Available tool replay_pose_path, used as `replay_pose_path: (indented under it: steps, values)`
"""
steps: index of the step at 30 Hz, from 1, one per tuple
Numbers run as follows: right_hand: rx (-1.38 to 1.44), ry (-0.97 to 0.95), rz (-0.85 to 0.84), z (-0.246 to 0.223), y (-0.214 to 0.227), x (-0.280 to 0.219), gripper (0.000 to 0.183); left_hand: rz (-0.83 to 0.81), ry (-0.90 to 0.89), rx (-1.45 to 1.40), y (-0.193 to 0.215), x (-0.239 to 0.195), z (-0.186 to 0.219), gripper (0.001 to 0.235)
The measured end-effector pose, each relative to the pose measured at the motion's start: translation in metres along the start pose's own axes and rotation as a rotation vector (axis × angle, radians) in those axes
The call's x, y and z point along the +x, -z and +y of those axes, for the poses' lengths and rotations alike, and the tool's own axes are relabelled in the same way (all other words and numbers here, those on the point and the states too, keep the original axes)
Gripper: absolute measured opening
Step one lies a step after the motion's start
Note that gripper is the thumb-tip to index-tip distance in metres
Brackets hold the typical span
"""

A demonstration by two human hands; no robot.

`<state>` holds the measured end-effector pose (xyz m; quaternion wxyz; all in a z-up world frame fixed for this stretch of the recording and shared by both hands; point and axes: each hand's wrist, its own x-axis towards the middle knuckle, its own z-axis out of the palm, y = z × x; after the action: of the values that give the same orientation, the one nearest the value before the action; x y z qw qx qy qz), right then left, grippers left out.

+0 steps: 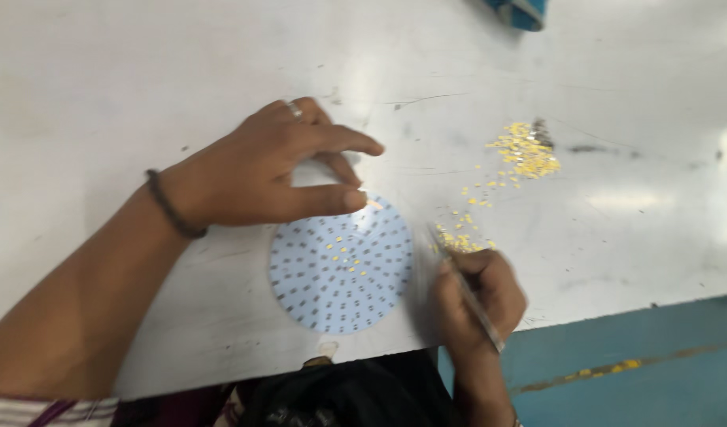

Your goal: The person uses tweezers to pick up small yellow LED chips from a pile and places them one by one into designated spots on a circular LED board. The person continues this repetitive placement process across the board.

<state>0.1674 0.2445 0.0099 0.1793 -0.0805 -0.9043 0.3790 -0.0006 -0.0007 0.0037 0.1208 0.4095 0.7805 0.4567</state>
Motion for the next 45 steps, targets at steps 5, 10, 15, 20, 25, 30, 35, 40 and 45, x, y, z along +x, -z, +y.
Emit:
replay_pose_path:
  steps: [5,10,15,20,25,30,35,40,45]
  values:
    - [0.025,-0.099,0.066,0.036,0.025,0.012,0.006,-0.009,0.03,-0.035,-0.001,0.001,0.0,0.066]
    - [0.094,-0.161,0.051,0.045,0.027,0.009,0.007,-0.022,0.06,-0.049,-0.001,0.0,-0.001,0.069]
    - [0.09,-0.19,0.092,0.047,0.029,0.008,0.008,-0.009,0.045,-0.066,-0.003,-0.001,-0.005,0.073]
    - [0.058,-0.169,0.057,0.041,0.028,0.01,0.01,-0.009,0.05,-0.067,-0.003,-0.001,-0.004,0.075]
    - [0.044,-0.168,0.044,0.038,0.027,0.014,0.012,-0.007,0.052,-0.072,-0.003,-0.002,-0.004,0.074]
    - [-0.005,-0.151,0.053,0.037,0.026,0.014,0.012,-0.009,0.059,-0.068,-0.004,-0.002,-0.004,0.073]
    - [0.008,-0.135,0.043,0.039,0.026,0.014,0.01,-0.008,0.049,-0.055,-0.003,-0.001,-0.004,0.073]
    - [0.007,-0.109,0.044,0.041,0.026,0.01,0.009,-0.01,0.047,-0.052,-0.004,-0.002,-0.005,0.072]
    - [0.031,-0.034,0.073,0.047,0.028,0.008,0.006,0.008,-0.017,0.006,-0.003,0.0,-0.002,0.068]
